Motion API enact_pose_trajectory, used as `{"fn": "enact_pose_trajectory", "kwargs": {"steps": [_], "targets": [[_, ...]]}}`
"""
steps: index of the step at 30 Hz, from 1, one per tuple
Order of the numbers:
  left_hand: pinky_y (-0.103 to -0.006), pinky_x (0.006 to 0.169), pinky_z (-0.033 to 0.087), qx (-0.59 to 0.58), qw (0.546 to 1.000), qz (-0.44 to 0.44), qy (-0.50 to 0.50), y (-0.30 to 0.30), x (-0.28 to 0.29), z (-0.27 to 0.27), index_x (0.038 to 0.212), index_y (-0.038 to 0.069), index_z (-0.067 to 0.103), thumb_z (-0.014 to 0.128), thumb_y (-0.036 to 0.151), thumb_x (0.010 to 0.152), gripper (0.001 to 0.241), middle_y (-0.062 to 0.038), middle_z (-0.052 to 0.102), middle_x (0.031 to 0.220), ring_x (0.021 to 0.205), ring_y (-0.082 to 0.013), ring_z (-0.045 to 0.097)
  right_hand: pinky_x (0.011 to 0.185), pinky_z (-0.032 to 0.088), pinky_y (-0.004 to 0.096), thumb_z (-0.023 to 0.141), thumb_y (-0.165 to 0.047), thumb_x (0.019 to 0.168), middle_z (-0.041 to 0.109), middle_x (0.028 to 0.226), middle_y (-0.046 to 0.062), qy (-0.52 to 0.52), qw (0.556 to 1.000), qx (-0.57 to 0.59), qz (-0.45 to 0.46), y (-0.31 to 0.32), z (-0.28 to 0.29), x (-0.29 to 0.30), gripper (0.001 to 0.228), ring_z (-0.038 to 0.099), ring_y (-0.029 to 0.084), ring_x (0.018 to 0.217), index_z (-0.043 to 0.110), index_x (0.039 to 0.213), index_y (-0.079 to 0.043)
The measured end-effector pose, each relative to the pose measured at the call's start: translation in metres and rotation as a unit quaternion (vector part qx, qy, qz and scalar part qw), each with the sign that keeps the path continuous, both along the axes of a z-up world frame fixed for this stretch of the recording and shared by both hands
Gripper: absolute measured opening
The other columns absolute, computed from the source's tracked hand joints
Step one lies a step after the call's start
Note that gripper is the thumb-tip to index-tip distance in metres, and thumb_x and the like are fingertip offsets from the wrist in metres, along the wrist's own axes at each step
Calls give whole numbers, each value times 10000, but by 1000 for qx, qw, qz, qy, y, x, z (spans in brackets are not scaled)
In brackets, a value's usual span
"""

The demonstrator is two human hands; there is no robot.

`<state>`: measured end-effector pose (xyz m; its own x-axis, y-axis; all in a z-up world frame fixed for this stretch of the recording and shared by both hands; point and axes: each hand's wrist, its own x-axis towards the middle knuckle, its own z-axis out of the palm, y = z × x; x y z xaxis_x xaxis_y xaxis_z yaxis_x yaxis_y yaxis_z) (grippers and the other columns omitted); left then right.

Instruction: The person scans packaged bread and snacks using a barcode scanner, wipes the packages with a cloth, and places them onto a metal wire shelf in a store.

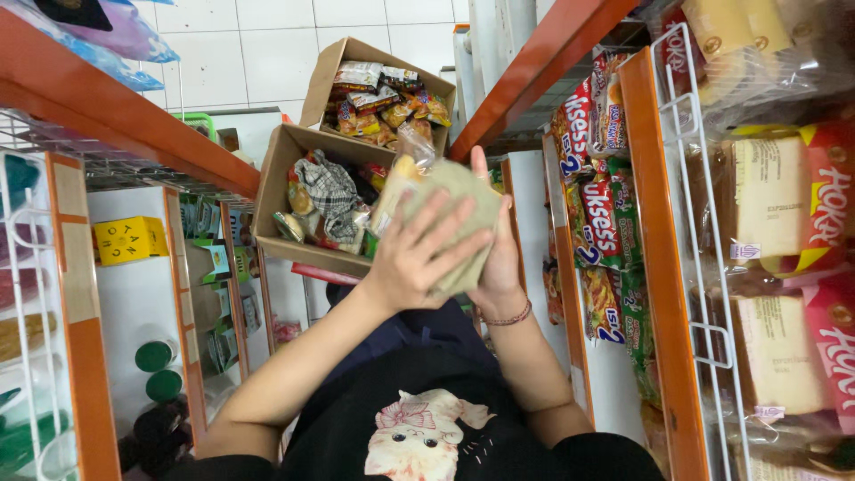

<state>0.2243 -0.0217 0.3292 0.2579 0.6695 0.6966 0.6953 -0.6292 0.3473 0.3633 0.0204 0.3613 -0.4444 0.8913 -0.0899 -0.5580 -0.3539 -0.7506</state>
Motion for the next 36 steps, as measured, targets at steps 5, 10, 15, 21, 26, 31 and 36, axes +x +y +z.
{"fn": "enact_pose_trajectory", "kwargs": {"steps": [5, 10, 15, 21, 26, 31, 36], "targets": [[-569, 1333, 238, -49, 990, 83, -102, -1, -15, -11, 1507, 177, 593, 587, 358, 1020, 520, -166, 412, 1657, 1577, -419, 370, 1259, 361, 448, 258, -548, 1110, 406, 1631, 118, 20, 1000, 6, 10, 2, 1, 4, 701, 436, 279, 1484, 143, 1703, -193], [-619, 1317, 140, -46, 975, 87, -201, 0, -8, -16, 1506, 236, 552, 555, 435, 1010, 535, -202, 311, 1658, 1575, -427, 280, 1249, 359, 460, 263, -554, 1097, 409, 1632, 117, 15, 999, -13, 26, 4, 0, 0, 705, 439, 286, 1484, 136, 1696, -205], [-642, 1261, 17, 77, 990, 73, 90, -27, 5, -46, 1461, 326, 623, 564, 404, 1009, 463, -51, 366, 1661, 1594, -282, 224, 1245, 350, 487, 280, -502, 1124, 416, 1612, 136, 36, 998, -37, 40, 24, 0, 10, 661, 438, 318, 1463, 132, 1705, -225], [-601, 1302, 156, -17, 999, -28, -44, -36, -10, -118, 1458, 210, 624, 665, 224, 994, 466, -84, 392, 1642, 1570, -309, 276, 1270, 342, 518, 246, -470, 1129, 437, 1622, 108, 114, 990, -73, -47, 46, -22, 29, 608, 436, 320, 1492, 194, 1688, -237], [-458, 1282, 322, -259, 868, 73, -418, -27, -20, -193, 1475, 124, 573, 588, 164, 1036, 441, -172, 477, 1605, 1530, -365, 434, 1201, 377, 552, 304, -519, 1069, 490, 1555, 106, 12, 981, -141, -130, 63, -57, 46, 616, 485, 326, 1414, 419, 1539, -137], [-459, 1241, 349, -334, 784, 201, -483, 25, -22, -282, 1490, 105, 552, 579, 205, 1052, 450, -223, 503, 1558, 1470, -392, 482, 1107, 387, 543, 356, -535, 1031, 577, 1441, 110, -25, 947, -272, -167, 64, -118, 48, 626, 533, 304, 1321, 543, 1407, -72], [-480, 1195, 295, -343, 845, 235, -336, 51, -14, -349, 1518, 138, 493, 624, 318, 983, 580, -332, 259, 1553, 1433, -436, 333, 1140, 440, 515, 474, -366, 1047, 622, 1406, 124, -39, 953, -277, -116, 56, -183, 40, 480, 588, 302, 1299, 539, 1409, -58]]}}
